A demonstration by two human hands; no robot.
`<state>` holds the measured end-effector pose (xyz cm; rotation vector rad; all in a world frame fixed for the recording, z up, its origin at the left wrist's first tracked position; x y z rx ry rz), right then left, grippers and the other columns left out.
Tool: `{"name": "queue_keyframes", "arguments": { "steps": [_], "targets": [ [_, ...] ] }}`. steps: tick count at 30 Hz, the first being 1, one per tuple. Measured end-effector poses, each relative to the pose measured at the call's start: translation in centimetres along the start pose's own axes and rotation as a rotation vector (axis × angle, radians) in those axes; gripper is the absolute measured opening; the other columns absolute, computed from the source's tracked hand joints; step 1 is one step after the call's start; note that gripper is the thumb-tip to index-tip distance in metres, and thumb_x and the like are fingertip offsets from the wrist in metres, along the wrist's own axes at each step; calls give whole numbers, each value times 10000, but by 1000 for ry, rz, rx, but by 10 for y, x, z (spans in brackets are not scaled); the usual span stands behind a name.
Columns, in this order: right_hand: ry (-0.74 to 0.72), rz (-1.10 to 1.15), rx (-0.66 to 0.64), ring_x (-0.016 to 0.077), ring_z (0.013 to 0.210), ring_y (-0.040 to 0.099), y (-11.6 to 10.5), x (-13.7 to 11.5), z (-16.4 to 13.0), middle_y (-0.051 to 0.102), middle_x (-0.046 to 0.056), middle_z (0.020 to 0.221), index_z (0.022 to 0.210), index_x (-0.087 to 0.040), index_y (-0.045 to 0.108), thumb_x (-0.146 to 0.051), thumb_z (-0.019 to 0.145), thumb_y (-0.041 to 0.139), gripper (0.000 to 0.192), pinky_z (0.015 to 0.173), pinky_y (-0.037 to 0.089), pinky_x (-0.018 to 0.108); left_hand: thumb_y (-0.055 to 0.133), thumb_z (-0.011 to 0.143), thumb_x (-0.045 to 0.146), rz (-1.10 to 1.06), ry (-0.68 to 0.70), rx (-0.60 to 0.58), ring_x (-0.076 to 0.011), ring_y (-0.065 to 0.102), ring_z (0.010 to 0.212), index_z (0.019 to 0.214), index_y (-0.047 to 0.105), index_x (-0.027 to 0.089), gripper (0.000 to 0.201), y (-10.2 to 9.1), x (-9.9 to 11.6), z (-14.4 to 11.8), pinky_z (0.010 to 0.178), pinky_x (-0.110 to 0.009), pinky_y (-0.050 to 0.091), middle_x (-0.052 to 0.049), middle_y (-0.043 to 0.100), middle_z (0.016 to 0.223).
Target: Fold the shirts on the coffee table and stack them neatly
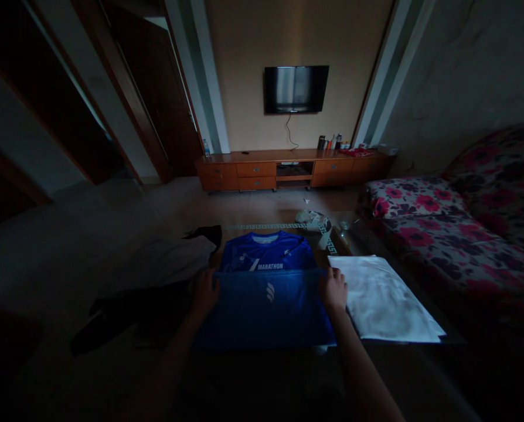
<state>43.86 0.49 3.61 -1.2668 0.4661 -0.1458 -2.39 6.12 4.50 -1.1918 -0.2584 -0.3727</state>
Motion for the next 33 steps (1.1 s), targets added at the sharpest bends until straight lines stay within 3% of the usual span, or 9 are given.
{"name": "queue_keyframes", "arguments": {
  "steps": [4, 7, 9, 15, 20, 23, 27, 31, 33],
  "targets": [
    [-246, -104, -138, 327, 1341, 473, 12, -23, -34, 501, 147, 1492, 1419, -226, 571, -401, 1040, 319, 488, 1066, 405, 482, 462, 992, 393, 142, 132, -166, -334, 496, 1350, 1329, 613, 173, 429, 10, 27, -30, 1134, -495, 390, -159, 553, 1443],
    [-287, -174, -157, 321, 1515, 263, 28, -21, -54, 350, 74, 1640, 1545, -296, 441, -468, 1043, 307, 546, 1184, 269, 530, 416, 1012, 503, 182, 190, -229, -348, 386, 1463, 1475, 509, 203, 560, 19, 34, -49, 1193, -528, 308, -145, 440, 1582],
    [-293, -204, -163, 319, 1547, 194, 37, -16, -61, 283, 69, 1675, 1594, -298, 351, -502, 1044, 288, 590, 1211, 212, 548, 375, 1023, 522, 188, 177, -253, -332, 341, 1499, 1519, 458, 213, 590, 23, 28, -55, 1213, -520, 281, -132, 395, 1618],
    [-274, -208, -170, 336, 1550, 196, 49, -8, -60, 203, 96, 1695, 1628, -267, 260, -561, 1027, 313, 671, 1224, 184, 550, 362, 1019, 501, 143, 110, -308, -297, 263, 1541, 1568, 378, 201, 626, 27, -5, -56, 1243, -496, 232, -115, 302, 1665],
    [-253, -185, -175, 312, 1554, 195, 50, -6, -53, 213, 78, 1694, 1628, -288, 251, -578, 1031, 289, 665, 1235, 153, 543, 407, 1005, 472, 134, 130, -276, -290, 264, 1541, 1554, 401, 235, 598, 24, -6, -44, 1268, -535, 94, -100, 343, 1648],
    [-229, -176, -172, 317, 1551, 202, 47, -10, -51, 227, 80, 1690, 1622, -282, 276, -576, 1027, 305, 665, 1239, 122, 549, 416, 1003, 431, 155, 138, -253, -288, 272, 1537, 1539, 425, 232, 572, 18, 3, -37, 1269, -524, 98, -96, 366, 1638],
    [-255, -118, -124, 337, 1559, 154, 37, -51, -63, 200, 169, 1682, 1599, -118, 330, -550, 1028, 282, 717, 1247, 47, 557, 370, 1021, 428, 104, 221, -180, -286, 283, 1532, 1518, 457, 182, 562, 9, 44, -43, 1271, -494, 145, -118, 382, 1628],
    [-537, 21, -176, 293, 1566, 153, 39, -127, -103, 193, 133, 1685, 1605, -132, 317, -572, 1033, 238, 726, 1255, 97, 519, 313, 1045, 446, 69, 388, -218, -262, 299, 1527, 1522, 454, 179, 565, 23, 100, -73, 1260, -473, 218, -103, 401, 1620],
    [-618, 33, -213, 292, 1563, 169, 46, -150, -123, 183, 126, 1685, 1607, -126, 309, -552, 1036, 254, 714, 1254, 124, 507, 302, 1047, 433, 71, 406, -249, -269, 306, 1525, 1531, 443, 165, 570, 35, 115, -89, 1250, -483, 242, -114, 402, 1618]
  ]
}}
Point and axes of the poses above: each hand's wrist, its own z-axis towards the middle knuckle, its own y-axis out of the palm, x = y × z, the point moved 7 cm from there along z, towards the middle knuckle
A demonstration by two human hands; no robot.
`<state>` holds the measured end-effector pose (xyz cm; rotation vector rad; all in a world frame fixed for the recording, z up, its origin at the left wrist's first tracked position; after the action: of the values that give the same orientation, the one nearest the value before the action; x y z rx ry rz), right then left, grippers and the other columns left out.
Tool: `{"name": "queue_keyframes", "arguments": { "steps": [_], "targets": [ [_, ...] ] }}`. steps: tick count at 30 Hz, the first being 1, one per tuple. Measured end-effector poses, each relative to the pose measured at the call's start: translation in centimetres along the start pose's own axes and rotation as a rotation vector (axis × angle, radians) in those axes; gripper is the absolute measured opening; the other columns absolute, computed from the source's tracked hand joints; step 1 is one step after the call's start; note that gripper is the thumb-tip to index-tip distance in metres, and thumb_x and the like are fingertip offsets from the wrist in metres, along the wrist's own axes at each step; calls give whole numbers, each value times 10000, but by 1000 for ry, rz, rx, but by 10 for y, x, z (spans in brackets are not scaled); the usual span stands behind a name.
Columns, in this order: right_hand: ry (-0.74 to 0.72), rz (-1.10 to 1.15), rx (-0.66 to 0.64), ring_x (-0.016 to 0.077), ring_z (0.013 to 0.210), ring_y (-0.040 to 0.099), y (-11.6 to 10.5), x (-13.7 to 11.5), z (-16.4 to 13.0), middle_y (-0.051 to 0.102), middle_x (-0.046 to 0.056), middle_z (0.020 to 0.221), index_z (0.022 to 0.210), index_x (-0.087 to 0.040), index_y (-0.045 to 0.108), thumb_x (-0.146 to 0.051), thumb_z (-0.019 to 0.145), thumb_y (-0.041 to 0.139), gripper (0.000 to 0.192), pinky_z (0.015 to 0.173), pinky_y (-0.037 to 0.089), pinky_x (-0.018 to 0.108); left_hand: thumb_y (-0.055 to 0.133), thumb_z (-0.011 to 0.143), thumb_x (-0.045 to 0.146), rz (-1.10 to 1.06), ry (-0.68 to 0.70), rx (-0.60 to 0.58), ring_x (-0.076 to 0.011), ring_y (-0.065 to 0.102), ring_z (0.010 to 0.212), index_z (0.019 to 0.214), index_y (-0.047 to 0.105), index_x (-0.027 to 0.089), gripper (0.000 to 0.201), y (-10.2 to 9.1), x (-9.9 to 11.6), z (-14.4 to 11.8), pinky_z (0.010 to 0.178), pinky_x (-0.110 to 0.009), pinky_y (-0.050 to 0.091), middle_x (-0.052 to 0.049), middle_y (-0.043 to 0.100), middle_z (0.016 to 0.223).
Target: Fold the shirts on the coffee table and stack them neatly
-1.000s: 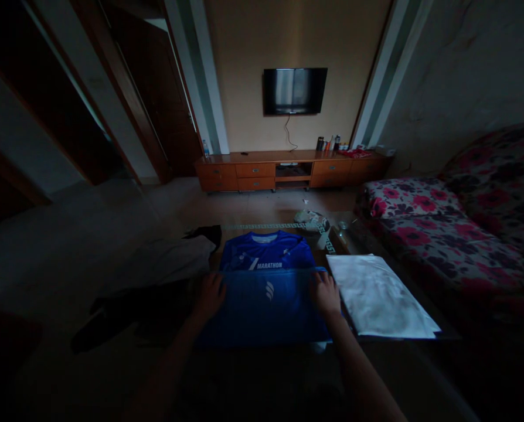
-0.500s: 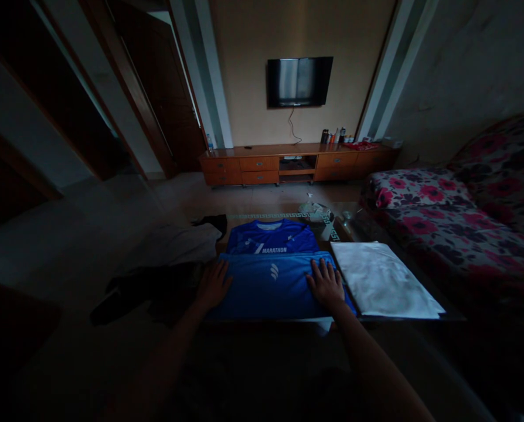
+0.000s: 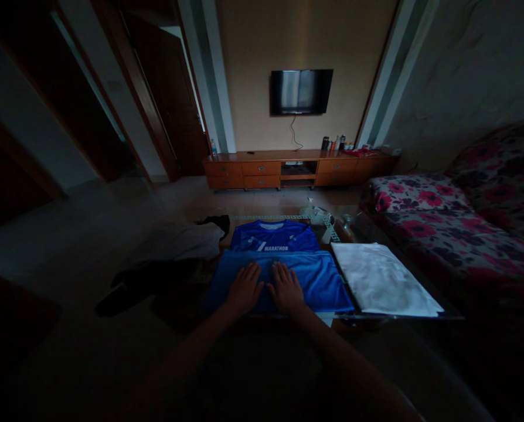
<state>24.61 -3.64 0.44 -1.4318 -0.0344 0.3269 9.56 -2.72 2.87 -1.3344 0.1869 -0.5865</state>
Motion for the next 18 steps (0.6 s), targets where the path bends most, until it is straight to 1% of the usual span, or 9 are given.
{"name": "queue_keyframes", "arguments": {
  "steps": [1, 3, 5, 7, 10, 14, 18],
  "targets": [
    [-19, -3, -13, 298, 1560, 176, 5, -9, -2, 175, 131, 1684, 1606, -115, 308, -531, 1036, 270, 707, 1253, 133, 507, 301, 1047, 426, -1, 1, -13, -276, 309, 1524, 1538, 433, 161, 574, 7, 6, -2, 1246, -490, 251, -120, 401, 1617],
    [-29, -11, -24, 313, 1554, 194, 12, -17, -6, 170, 148, 1679, 1601, -95, 313, -488, 1031, 303, 692, 1249, 148, 513, 305, 1043, 420, -2, 3, -32, -287, 308, 1524, 1558, 405, 162, 585, 18, 12, -7, 1241, -502, 259, -125, 393, 1621],
    [-24, -11, -32, 319, 1550, 209, 17, -15, -9, 188, 154, 1674, 1601, -102, 315, -480, 1027, 316, 687, 1245, 160, 518, 309, 1039, 427, -3, -1, -42, -292, 300, 1527, 1575, 376, 169, 598, 26, 12, -11, 1238, -507, 263, -121, 374, 1631],
    [-3, -9, -47, 314, 1552, 204, 18, -7, -12, 194, 147, 1676, 1610, -117, 296, -511, 1029, 307, 703, 1247, 160, 510, 312, 1036, 445, -6, -16, -50, -292, 288, 1532, 1584, 355, 163, 619, 31, 8, -14, 1243, -501, 256, -119, 344, 1645],
    [51, -6, -72, 308, 1562, 165, 15, 12, -16, 158, 137, 1688, 1625, -134, 256, -558, 1028, 294, 733, 1254, 132, 504, 337, 1023, 476, -9, -47, -56, -294, 259, 1543, 1594, 329, 152, 657, 31, -1, -18, 1252, -493, 231, -122, 310, 1659],
    [123, -17, -87, 308, 1569, 125, 9, 47, -25, 132, 142, 1694, 1629, -153, 244, -595, 1023, 293, 751, 1252, 129, 510, 404, 990, 543, -10, -93, -53, -313, 236, 1549, 1610, 292, 170, 731, 26, -20, -22, 1250, -504, 217, -129, 287, 1665],
    [170, -70, -25, 300, 1570, 128, -1, 91, -40, 148, 132, 1697, 1624, -194, 275, -591, 1018, 328, 726, 1252, 137, 497, 447, 958, 594, 10, -136, -43, -332, 213, 1553, 1597, 323, 149, 788, 12, -49, -27, 1258, -526, 177, -148, 266, 1668]
  ]
}}
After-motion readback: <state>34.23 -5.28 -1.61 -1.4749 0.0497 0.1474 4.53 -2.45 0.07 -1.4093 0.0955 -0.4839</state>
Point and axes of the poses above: each hand's wrist, its own z-axis towards the middle knuckle, its own y-axis out of the palm, x = y × z, the point moved 7 cm from there along z, towards the middle knuckle
